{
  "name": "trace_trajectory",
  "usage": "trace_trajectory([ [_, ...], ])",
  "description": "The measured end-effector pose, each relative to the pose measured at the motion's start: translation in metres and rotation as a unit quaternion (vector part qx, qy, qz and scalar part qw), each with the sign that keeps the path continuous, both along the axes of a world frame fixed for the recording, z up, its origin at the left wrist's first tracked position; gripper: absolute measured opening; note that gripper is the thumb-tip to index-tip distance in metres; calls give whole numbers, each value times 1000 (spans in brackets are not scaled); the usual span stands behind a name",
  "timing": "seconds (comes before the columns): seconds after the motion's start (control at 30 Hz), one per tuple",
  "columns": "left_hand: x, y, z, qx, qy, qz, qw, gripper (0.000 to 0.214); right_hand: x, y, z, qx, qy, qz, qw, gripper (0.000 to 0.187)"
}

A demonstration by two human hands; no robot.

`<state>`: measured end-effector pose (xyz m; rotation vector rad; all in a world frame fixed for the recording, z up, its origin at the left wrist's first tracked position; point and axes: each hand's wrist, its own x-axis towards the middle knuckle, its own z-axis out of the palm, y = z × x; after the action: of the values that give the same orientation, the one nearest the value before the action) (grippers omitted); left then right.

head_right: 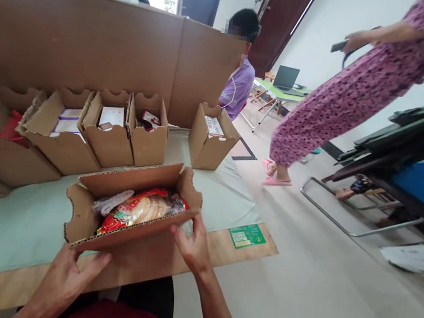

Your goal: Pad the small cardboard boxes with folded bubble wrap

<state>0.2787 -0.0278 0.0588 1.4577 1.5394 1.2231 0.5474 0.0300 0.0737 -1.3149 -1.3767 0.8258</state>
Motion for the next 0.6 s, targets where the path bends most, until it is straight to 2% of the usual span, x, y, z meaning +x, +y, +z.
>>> trace_trajectory([
  [0.1,1,-12,-2,30,29,-18,999,68,0,49,5,19,98,61,993,63],
  [0.2,0,-10,-7,40,37,-12,998,49,14,73,6,18,134,42,990,69],
  [0.3,-9,9,-12,-10,17,36,999,58,22,71,0,5,138,25,990,67],
  [0.33,-10,18,-13,-37,-1,30,999,61,22,69,-2,2,138,27,990,66],
  [0.47,8,49,-9,-112,-62,-83,988,44,18,74,-3,6,123,15,992,63],
  [0.6,47,75,-5,-85,-80,-101,988,39,24,109,6,38,107,-13,993,68],
])
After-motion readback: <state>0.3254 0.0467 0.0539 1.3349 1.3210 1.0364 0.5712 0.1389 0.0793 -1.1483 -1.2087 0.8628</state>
